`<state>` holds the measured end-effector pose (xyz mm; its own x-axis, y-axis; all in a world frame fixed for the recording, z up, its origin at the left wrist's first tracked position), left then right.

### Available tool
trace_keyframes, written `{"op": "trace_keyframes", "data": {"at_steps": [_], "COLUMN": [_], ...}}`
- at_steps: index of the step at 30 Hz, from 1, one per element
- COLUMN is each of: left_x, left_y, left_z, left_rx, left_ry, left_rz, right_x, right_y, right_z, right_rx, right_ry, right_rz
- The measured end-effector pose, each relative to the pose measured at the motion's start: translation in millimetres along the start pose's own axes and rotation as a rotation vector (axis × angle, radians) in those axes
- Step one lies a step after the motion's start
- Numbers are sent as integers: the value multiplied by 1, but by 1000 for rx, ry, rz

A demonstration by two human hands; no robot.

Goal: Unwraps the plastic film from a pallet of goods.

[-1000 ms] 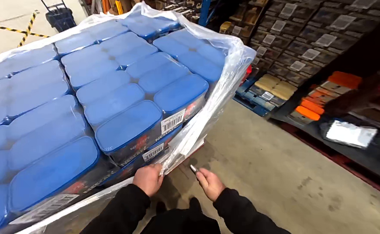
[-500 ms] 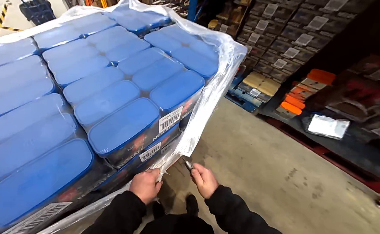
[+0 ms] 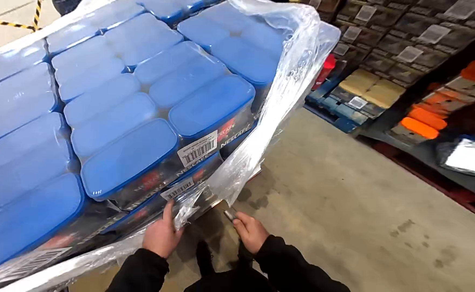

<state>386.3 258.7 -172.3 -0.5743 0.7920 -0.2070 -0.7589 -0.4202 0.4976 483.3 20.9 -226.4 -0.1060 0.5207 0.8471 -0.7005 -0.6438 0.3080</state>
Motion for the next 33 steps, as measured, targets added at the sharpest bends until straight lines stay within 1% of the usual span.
{"op": "trace_keyframes", "data": {"at_steps": [2,3,5,7,9,11,12,13,14,17,18,20,21,22,24,25,26,27,28,30,31,32,33], "left_x": [-10,-14,-18,-21,-27,-25,-22,-21,-21,-25,-24,-22,-22,-23,-22,-20,-17,-14,-11,-6,-5,-5,-4], "left_y": [-2,-2,-6,-11,-14,-19,-22,-23,-23,-21,-21,-19,-17,-14,-6,-1,2,1,-1,-4,-6,-9,-10], "left_z": [7,8,6,3,1,-3,-5,-7,-8,-12,-15,-17,-17,-18,-24,-28,-30,-27,-24,-25,-25,-23,-23], "left_rx": [19,34,44,57,43,-17,-20,-2,22,48,76,136,161,187,240,252,249,237,222,217,227,235,244], "left_ry": [-12,-17,-42,-87,-152,-218,-245,-261,-271,-272,-248,-200,-189,-186,-192,-186,-172,-154,-142,-135,-140,-148,-149], "left_rz": [112,148,191,210,164,68,38,16,-2,-42,-30,3,11,16,13,2,-15,-32,-48,-83,-98,-114,-128], "right_x": [28,36,36,25,6,-12,-15,-11,-1,48,55,47,33,12,-54,-85,-99,-96,-81,-37,-18,-6,-5], "right_y": [-19,-28,-41,-39,-27,-15,-11,-10,-11,-25,-32,-50,-61,-73,-91,-90,-82,-74,-64,-43,-43,-51,-66], "right_z": [10,13,14,12,9,6,7,11,17,39,39,28,19,9,-12,-18,-20,-16,-11,-7,-6,-8,-13], "right_rx": [13,49,100,124,170,235,248,233,197,60,30,-20,-10,42,197,210,191,163,149,95,48,-1,-23], "right_ry": [54,70,60,17,21,48,50,41,28,-21,-46,-50,-12,55,166,168,148,126,102,49,21,11,32], "right_rz": [142,161,156,144,117,62,42,54,103,320,356,368,308,180,-230,-363,-394,-341,-233,37,139,186,146]}}
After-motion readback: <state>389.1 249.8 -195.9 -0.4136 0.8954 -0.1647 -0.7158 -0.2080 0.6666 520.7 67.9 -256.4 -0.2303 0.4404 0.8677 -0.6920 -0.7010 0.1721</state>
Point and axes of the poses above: each hand's wrist, its own y-axis away from the middle knuckle, its own z-axis out of the back of the hand, x = y × z, the point moved 5 cm from there along -y, towards the middle knuckle
